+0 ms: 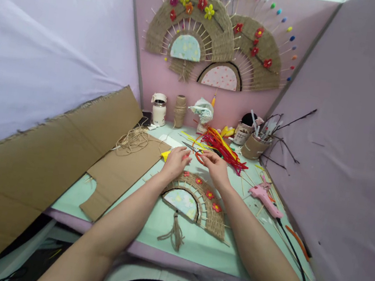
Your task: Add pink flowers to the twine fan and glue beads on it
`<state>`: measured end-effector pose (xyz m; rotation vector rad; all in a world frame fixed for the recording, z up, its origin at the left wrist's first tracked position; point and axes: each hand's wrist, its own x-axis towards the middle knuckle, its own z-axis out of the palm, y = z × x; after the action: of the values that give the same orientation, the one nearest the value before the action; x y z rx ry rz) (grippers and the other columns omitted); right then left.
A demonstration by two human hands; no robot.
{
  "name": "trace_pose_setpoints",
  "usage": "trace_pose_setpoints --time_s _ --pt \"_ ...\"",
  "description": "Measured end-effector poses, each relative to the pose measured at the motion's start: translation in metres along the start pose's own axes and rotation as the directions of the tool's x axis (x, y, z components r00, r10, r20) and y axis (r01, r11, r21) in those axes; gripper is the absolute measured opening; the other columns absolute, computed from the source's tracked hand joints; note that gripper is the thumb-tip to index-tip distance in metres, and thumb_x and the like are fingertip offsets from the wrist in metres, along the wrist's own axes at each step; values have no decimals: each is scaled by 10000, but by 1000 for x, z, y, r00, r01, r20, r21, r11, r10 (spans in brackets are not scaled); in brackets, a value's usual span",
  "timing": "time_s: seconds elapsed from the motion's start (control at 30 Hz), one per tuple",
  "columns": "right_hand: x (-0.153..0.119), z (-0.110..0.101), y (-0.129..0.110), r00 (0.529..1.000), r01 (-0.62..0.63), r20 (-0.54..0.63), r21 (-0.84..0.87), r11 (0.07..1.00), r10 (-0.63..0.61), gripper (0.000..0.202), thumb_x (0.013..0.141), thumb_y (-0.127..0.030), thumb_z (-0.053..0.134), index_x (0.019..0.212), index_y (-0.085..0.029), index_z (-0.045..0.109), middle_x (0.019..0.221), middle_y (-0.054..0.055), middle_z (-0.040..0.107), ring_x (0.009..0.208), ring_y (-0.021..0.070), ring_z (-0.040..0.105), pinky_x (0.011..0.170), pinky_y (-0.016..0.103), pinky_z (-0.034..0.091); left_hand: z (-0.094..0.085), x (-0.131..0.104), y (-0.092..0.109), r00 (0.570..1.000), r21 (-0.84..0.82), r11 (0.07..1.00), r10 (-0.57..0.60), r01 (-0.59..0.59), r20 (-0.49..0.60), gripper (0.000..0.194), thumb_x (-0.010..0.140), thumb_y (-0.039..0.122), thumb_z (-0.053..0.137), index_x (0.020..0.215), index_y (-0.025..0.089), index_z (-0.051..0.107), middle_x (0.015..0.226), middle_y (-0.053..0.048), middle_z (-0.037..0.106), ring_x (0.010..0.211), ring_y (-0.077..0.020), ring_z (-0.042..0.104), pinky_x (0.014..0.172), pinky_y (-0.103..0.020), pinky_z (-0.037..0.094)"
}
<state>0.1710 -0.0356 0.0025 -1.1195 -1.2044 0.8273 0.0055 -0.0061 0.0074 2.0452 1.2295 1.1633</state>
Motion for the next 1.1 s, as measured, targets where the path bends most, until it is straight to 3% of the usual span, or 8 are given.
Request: trace_pose_setpoints --time_s 0.07,0.2,0.33,0.5,0.63,0.77,0.87,1.1 --pt "-1 1 -2 999 42 7 -20 999 -42 209 702 -397 701 743 -193 714 1089 89 652 998 240 602 820 384 493 1 -2 7 994 -273 956 -98 107 47 168 797 287 632 862 156 715 953 -89 677 893 -188 593 796 -303 455" --pt "-6 5 -9 976 216 56 -96 972 -212 138 740 -345 682 732 -209 709 1014 72 672 1007 224 599 904 396 465 4 -9 14 911 -675 615 -227 409 346 348 712 460 713 737 116 672 676 -23 593 557 -70 469 525 -208 359" --pt "-13 9 -14 951 306 101 -161 938 -292 136 795 -327 636 783 -214 710 1021 89 662 995 223 604 781 357 522 7 -13 15 878 -783 397 -225 479 423 385 606 429 810 702 98 638 606 17 524 523 -39 435 472 -174 307" --pt "-16 11 -15 891 445 223 -264 856 -395 197 878 -290 538 934 -251 723 1105 80 648 1065 214 585 941 407 466 7 -10 14 857 -832 242 -281 499 432 333 615 332 825 701 82 623 612 17 535 526 -21 458 452 -126 329" --pt "-14 9 -14 927 369 151 -217 903 -343 262 877 -305 535 1094 -254 673 1222 93 579 1045 212 588 823 368 531 3 -7 14 835 -831 192 -315 522 452 222 724 246 753 695 74 614 662 -8 581 521 -8 477 460 -101 373" --pt "-12 6 -13 944 328 101 -209 921 -313 197 858 -312 553 956 -228 702 1137 99 604 1009 218 597 769 353 545 -1 -5 13 835 -845 165 -335 509 437 76 746 102 704 769 81 635 733 -36 635 604 -32 566 558 -115 453" --pt "-12 6 -14 947 321 95 -227 919 -308 177 854 -309 557 900 -223 705 1104 100 613 1019 221 592 744 344 548 -2 -5 12 844 -856 186 -361 482 397 157 689 29 718 801 102 635 760 -35 660 662 -62 615 624 -155 486" --pt "-14 7 -14 941 339 109 -271 901 -321 163 857 -310 564 876 -222 700 1089 100 611 1017 216 593 732 336 547 -5 -4 8 872 -879 231 -375 417 315 178 735 143 725 879 122 622 637 12 616 596 -65 604 638 -189 495"
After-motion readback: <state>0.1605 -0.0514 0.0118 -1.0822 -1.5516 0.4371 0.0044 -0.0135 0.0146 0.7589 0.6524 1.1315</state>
